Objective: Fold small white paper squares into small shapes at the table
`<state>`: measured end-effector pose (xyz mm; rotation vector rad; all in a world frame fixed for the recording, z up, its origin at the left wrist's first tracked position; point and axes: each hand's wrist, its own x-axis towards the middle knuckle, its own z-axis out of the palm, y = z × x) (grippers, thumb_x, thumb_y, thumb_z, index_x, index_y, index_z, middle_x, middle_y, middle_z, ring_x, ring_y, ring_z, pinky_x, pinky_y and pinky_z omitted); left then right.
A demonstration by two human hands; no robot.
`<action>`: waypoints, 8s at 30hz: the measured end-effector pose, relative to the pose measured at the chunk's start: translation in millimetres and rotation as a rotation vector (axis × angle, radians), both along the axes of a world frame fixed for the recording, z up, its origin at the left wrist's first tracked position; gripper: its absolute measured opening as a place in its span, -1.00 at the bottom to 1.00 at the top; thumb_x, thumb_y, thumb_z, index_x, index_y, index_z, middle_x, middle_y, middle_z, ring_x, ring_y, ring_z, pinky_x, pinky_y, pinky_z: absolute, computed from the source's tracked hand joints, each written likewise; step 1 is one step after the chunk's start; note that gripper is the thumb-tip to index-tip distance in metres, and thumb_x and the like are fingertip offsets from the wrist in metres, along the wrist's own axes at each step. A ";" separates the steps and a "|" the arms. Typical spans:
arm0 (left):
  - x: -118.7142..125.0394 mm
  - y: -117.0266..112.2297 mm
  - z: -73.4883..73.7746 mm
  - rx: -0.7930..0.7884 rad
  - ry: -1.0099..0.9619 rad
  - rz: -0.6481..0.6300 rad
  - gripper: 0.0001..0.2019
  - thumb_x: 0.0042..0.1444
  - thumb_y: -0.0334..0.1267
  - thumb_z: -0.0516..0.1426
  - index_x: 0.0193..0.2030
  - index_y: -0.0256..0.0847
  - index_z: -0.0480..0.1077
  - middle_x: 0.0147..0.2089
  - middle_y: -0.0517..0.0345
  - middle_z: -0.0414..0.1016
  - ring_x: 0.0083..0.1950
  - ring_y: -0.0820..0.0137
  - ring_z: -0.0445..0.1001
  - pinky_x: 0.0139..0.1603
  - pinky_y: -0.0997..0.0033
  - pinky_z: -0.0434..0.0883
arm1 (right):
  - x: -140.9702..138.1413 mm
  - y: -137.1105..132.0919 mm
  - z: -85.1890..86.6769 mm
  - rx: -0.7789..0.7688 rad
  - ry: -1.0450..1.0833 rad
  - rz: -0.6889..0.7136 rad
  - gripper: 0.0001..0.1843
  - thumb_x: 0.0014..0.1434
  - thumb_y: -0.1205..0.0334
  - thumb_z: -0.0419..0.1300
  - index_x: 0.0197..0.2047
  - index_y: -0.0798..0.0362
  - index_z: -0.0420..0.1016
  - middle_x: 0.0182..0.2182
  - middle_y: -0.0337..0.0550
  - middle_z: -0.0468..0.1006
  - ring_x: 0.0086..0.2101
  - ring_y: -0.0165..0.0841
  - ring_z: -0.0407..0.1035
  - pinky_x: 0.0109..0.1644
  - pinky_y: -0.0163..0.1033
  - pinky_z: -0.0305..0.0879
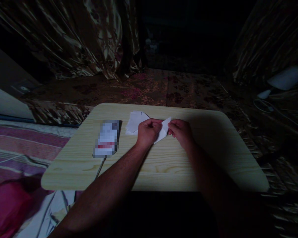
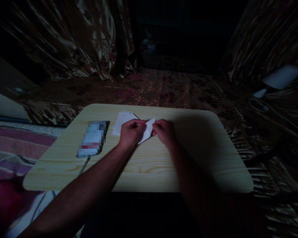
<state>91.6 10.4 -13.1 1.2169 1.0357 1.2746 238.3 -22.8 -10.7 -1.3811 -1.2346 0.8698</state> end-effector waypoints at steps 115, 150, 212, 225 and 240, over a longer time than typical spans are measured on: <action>3.1 -6.6 -1.0 0.134 0.162 -0.042 -0.79 -0.07 -0.20 0.28 -0.29 -0.24 0.58 -0.37 0.11 0.59 -0.43 0.46 0.44 -0.44 0.52 0.35 | 3.4 1.8 0.6 0.047 0.320 -0.030 -0.81 -0.02 0.14 0.29 -0.47 0.09 0.46 -0.65 -0.34 0.38 -0.62 -0.51 0.17 -0.54 -0.36 0.03; 1.8 -3.6 -1.4 0.070 0.068 -0.044 -0.78 -0.13 -0.20 0.31 -0.32 -0.26 0.58 -0.44 0.14 0.55 -0.49 0.48 0.40 -0.47 0.51 0.32 | 6.8 0.0 0.6 0.102 0.168 0.001 -0.77 0.06 0.11 0.23 -0.51 0.04 0.34 -0.66 -0.34 0.35 -0.62 -0.49 0.18 -0.54 -0.35 0.06; -2.6 1.1 -5.4 -0.118 -0.190 -0.209 -0.79 -0.19 -0.27 0.32 -0.37 -0.28 0.50 -0.47 0.15 0.53 -0.53 0.48 0.40 -0.48 0.49 0.28 | 6.1 -3.9 1.7 0.061 0.015 0.194 -0.83 0.00 0.30 0.12 -0.36 0.07 0.54 -0.65 -0.30 0.44 -0.61 -0.44 0.30 -0.52 -0.33 0.19; -2.2 1.7 -7.8 -0.099 -0.146 -0.238 -0.73 -0.18 -0.23 0.34 -0.32 -0.29 0.50 -0.42 0.12 0.56 -0.48 0.47 0.44 -0.44 0.49 0.32 | 2.3 -6.9 6.5 0.135 -0.008 0.031 -0.89 0.02 0.31 0.18 -0.36 0.07 0.52 -0.61 -0.28 0.46 -0.57 -0.43 0.29 -0.49 -0.32 0.17; -5.3 2.2 -1.2 0.015 -0.081 -0.014 -0.77 -0.09 -0.19 0.28 -0.29 -0.27 0.53 -0.46 0.17 0.51 -0.50 0.52 0.36 -0.51 0.54 0.27 | 0.8 -3.7 5.6 0.050 0.026 0.066 -0.83 0.03 0.15 0.26 -0.37 0.07 0.43 -0.57 -0.25 0.54 -0.58 -0.44 0.35 -0.48 -0.34 0.25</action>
